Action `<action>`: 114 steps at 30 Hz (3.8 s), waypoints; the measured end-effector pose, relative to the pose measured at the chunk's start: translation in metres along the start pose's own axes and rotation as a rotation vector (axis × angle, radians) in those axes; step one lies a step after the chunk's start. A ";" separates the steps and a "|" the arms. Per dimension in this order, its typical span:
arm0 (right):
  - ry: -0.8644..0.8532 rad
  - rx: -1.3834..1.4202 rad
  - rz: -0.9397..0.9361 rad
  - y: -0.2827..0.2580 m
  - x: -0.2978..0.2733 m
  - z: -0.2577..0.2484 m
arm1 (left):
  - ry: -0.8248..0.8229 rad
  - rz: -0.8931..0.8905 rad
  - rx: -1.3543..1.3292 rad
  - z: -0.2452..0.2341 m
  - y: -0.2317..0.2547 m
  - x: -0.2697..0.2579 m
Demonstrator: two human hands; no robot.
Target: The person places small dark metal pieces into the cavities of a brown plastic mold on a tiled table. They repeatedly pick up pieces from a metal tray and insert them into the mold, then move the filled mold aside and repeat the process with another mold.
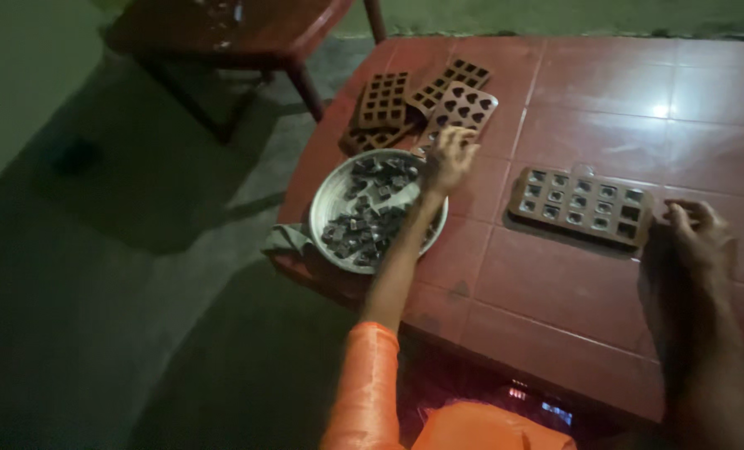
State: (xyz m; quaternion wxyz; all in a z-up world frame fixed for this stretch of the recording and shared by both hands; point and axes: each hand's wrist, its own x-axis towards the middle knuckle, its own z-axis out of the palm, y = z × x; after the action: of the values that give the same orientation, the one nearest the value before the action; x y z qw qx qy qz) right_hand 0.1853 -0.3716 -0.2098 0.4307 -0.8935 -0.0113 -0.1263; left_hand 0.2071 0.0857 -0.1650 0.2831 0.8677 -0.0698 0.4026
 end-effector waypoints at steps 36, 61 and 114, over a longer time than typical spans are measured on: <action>-0.039 -0.204 -0.021 0.029 0.004 0.017 | -0.664 -0.360 0.363 -0.111 -0.105 -0.028; -0.048 -0.104 -0.076 0.001 -0.002 0.006 | -0.892 -0.309 -1.001 -0.020 0.112 -0.062; -0.140 0.069 -0.098 -0.010 0.002 -0.012 | -0.748 0.209 -0.413 0.027 0.197 -0.106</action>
State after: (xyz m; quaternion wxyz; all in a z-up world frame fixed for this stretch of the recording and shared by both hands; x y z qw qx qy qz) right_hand 0.1835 -0.3743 -0.1942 0.4529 -0.8831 -0.0896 -0.0841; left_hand 0.0851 -0.1038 -0.1714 0.3637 0.8673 -0.3337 0.0648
